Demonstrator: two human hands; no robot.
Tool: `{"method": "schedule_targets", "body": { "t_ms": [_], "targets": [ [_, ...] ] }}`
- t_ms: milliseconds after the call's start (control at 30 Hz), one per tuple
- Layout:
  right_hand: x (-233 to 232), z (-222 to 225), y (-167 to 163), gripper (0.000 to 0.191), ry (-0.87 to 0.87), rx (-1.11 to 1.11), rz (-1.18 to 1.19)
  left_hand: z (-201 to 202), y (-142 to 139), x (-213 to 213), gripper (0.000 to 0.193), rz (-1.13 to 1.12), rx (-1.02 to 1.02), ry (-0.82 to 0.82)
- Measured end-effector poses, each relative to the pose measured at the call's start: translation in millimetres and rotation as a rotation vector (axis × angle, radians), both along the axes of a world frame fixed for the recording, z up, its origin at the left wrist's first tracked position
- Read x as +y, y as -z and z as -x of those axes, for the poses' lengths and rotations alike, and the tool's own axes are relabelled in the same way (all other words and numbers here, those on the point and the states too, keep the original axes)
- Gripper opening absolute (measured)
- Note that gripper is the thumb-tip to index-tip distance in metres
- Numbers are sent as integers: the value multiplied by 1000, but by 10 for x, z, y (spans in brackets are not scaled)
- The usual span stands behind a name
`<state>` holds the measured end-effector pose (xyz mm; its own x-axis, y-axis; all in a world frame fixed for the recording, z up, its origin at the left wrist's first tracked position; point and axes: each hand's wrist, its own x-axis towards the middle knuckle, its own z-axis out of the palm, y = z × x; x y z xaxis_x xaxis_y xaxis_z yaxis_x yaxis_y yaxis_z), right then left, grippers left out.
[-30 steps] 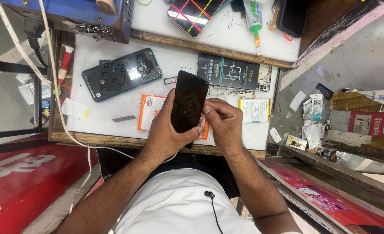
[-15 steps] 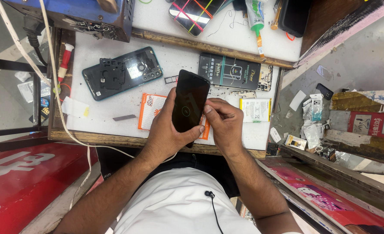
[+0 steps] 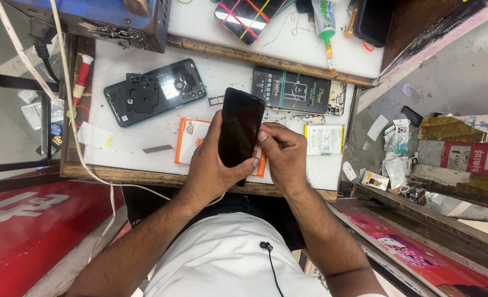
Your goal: The person holds a black smartphone, connects a charging cable, and repeatedly presses the power button while the screen shows a charging icon. The person then removes the back cover to expose the internal components and battery.
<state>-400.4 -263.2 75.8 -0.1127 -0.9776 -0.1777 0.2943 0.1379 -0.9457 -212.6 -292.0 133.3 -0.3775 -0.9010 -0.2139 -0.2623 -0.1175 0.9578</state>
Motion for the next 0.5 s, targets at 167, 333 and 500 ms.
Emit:
{"method": "schedule_targets", "body": {
  "t_ms": [167,333,500],
  "targets": [
    [-3,-1,18,18,-3,-7,13,5,-14,-9,99,-16,12,1],
    [-7,6,21,18,3,-25,11,8,-61,-25,92,-37,28,7],
    [-19,1,15,18,3,-28,12,18,-78,-40,94,-26,4,0]
  ]
}}
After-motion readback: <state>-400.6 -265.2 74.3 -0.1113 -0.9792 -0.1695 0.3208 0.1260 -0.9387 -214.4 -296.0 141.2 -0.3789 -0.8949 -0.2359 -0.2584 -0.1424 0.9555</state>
